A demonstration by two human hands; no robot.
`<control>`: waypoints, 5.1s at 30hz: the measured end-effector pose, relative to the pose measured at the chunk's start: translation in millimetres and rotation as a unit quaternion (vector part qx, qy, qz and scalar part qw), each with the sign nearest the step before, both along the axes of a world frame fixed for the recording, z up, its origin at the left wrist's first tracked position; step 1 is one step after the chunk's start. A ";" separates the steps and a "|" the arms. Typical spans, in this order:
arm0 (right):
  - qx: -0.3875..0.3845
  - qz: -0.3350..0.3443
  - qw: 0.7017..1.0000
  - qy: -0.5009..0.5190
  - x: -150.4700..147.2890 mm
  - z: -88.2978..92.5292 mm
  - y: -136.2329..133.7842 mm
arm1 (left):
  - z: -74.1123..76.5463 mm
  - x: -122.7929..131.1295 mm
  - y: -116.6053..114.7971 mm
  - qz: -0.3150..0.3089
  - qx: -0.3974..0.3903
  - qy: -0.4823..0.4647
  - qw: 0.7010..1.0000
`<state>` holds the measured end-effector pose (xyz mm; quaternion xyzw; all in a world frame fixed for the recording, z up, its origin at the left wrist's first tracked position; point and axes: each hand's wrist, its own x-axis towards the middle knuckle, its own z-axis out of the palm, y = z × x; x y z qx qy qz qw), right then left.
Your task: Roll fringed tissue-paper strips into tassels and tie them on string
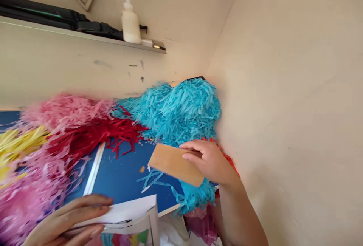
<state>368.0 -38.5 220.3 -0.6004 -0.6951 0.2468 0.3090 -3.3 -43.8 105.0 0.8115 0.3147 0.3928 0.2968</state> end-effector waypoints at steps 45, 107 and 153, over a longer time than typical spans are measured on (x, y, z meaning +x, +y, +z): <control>0.070 0.178 0.946 0.262 -56.0 -71.5 16.6 | 13.7 11.2 -15.9 0.018 -0.211 -0.037 0.977; 0.198 0.233 0.846 0.437 -161.7 -80.9 16.2 | 83.7 -19.3 3.8 0.095 0.310 0.113 0.939; -0.154 -0.009 0.639 0.754 -212.7 -64.5 -30.8 | 85.5 12.0 -16.2 0.183 0.328 0.140 0.916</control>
